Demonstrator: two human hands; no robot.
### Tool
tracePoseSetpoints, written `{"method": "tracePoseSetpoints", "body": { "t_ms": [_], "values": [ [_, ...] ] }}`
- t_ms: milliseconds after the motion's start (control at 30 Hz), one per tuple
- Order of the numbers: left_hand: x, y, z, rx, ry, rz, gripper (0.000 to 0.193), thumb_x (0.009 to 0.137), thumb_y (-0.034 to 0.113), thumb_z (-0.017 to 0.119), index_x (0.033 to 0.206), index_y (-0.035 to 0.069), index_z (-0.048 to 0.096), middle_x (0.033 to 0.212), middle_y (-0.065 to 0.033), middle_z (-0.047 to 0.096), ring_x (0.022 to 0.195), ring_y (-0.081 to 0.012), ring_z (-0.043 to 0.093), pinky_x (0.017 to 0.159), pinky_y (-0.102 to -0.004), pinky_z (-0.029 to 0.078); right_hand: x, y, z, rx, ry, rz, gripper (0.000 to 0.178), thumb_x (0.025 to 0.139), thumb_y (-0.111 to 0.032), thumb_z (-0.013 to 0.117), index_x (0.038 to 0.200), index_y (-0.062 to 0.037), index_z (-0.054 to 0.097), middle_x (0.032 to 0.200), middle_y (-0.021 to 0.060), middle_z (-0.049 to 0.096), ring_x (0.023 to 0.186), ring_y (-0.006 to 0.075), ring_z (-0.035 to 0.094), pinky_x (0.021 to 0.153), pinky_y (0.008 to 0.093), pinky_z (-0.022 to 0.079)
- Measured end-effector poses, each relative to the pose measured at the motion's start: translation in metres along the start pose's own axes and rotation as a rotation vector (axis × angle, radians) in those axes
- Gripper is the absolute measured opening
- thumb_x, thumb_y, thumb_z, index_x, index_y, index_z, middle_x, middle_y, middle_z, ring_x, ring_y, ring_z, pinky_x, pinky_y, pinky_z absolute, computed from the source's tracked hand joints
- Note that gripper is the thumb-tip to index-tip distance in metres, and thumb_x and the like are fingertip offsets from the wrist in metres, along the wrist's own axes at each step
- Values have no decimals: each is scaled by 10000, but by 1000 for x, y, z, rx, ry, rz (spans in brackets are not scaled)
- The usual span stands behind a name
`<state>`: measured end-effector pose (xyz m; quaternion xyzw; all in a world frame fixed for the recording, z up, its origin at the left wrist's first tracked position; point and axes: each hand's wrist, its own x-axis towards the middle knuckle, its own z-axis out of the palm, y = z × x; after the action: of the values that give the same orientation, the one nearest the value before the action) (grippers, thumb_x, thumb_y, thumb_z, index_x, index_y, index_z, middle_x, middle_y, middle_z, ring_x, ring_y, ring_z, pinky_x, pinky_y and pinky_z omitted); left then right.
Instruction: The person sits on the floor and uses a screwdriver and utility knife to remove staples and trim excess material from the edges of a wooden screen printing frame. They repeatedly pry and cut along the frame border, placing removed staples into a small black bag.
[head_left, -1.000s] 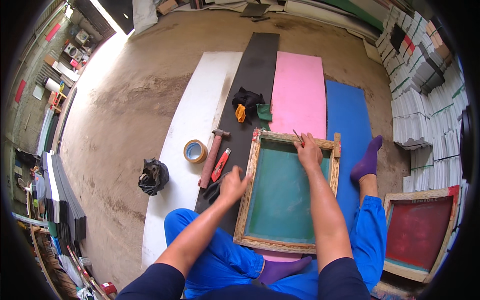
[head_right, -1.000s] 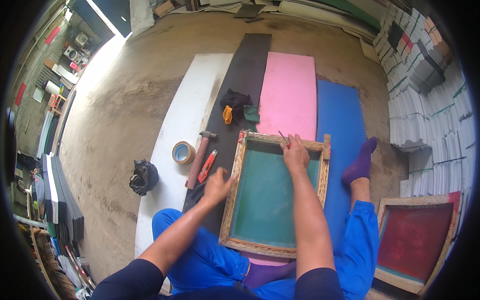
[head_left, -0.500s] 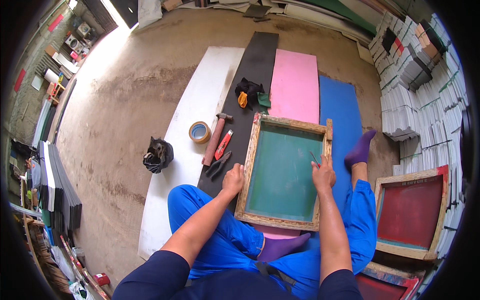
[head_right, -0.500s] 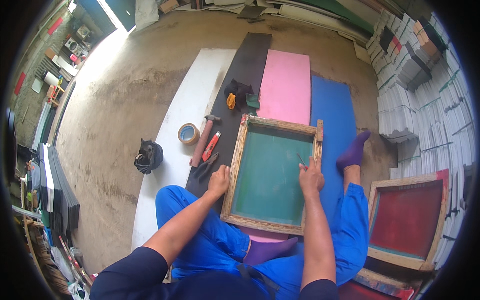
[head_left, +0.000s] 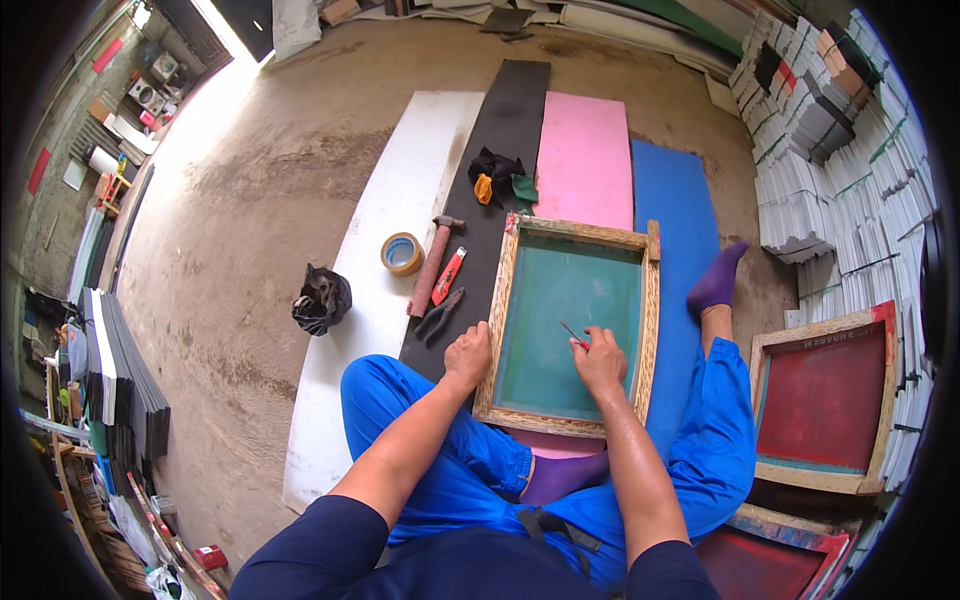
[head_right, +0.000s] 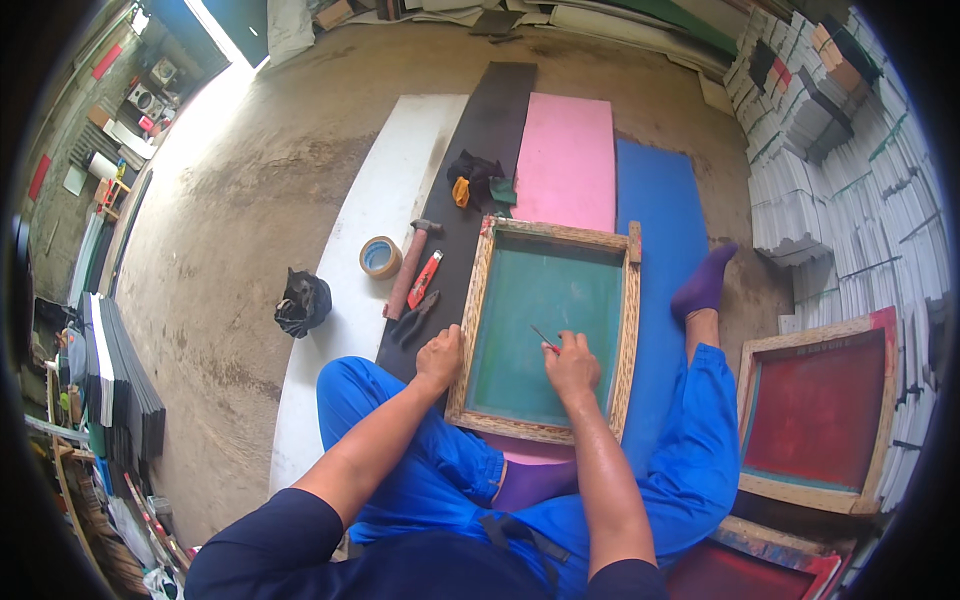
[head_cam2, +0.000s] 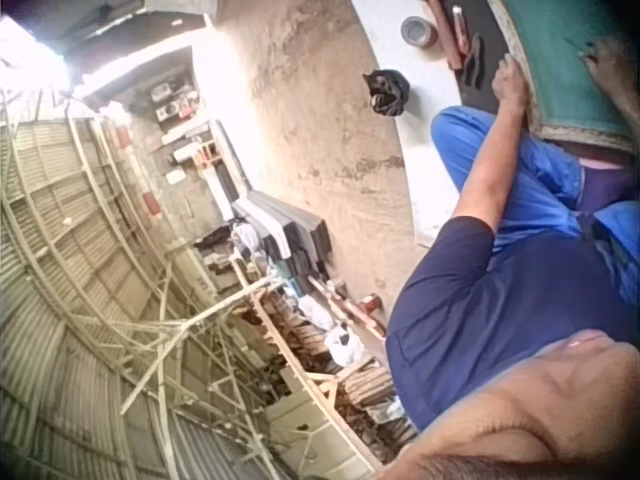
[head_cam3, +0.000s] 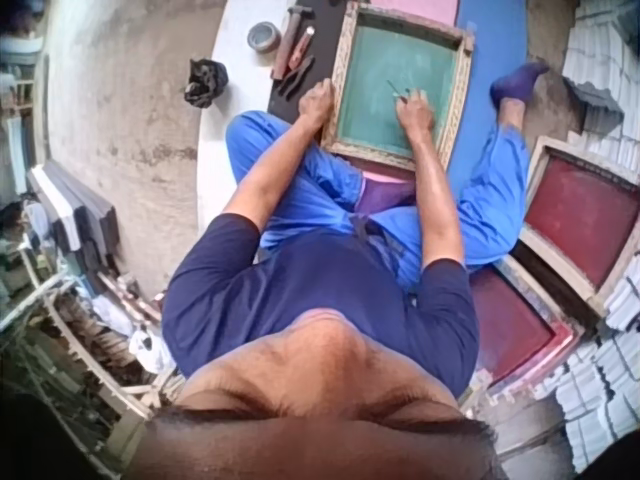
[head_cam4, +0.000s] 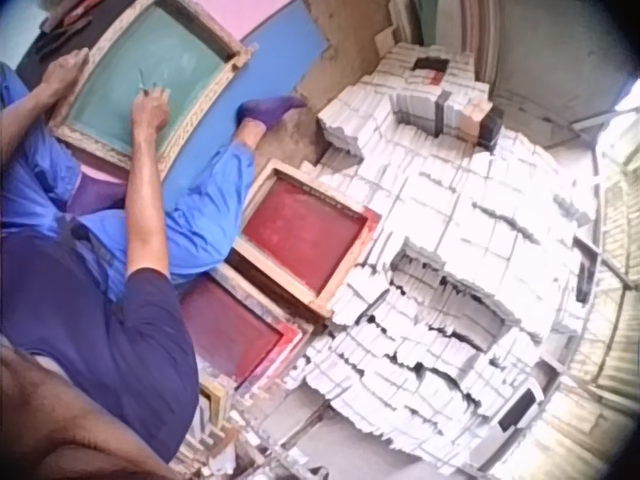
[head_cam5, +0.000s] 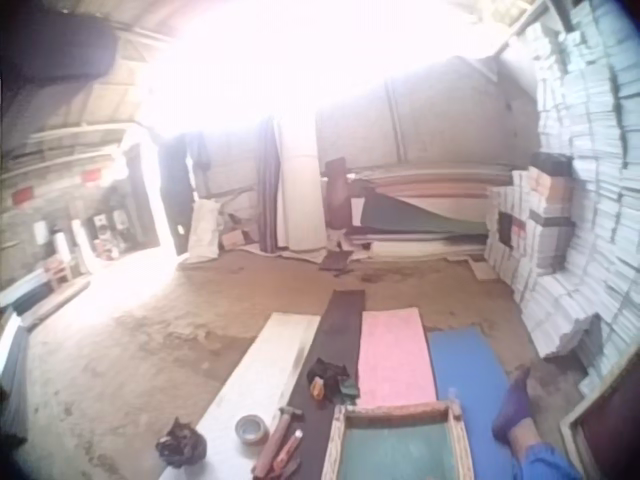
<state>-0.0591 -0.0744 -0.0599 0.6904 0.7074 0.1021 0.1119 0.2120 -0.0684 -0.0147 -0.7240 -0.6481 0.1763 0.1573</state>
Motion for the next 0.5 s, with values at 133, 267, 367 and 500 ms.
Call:
{"method": "tracePoseSetpoints", "body": {
  "t_ms": [133,267,367,500],
  "values": [
    [-7,5,-10,-8,-7,15,215,1036,277,500,1006,67,537,914,-187,699,781,-391,722,659,-517,583,-3,10,-4,-1,6,46,382,914,-414,690,1174,-134,664,1123,123,629,905,388,696,744,503,556],
    [-21,11,-25,23,-114,9,212,1031,263,501,1014,53,526,926,-215,692,807,-409,716,685,-523,578,-6,24,-12,-41,11,66,366,918,-401,688,1163,-131,667,1125,123,632,913,388,695,748,503,554],
    [-25,0,-19,22,-173,19,213,1030,255,492,1025,44,520,942,-236,686,847,-429,710,727,-537,572,-8,18,-11,-13,-13,55,368,914,-392,695,1165,-125,663,1112,127,641,922,392,693,759,506,550],
    [-29,-5,-14,10,-181,27,206,1036,239,466,1052,44,530,958,-233,695,865,-426,715,746,-539,578,-23,-8,7,80,-68,15,369,902,-373,707,1145,-101,653,1057,138,671,940,394,684,785,509,541]
  ]
}}
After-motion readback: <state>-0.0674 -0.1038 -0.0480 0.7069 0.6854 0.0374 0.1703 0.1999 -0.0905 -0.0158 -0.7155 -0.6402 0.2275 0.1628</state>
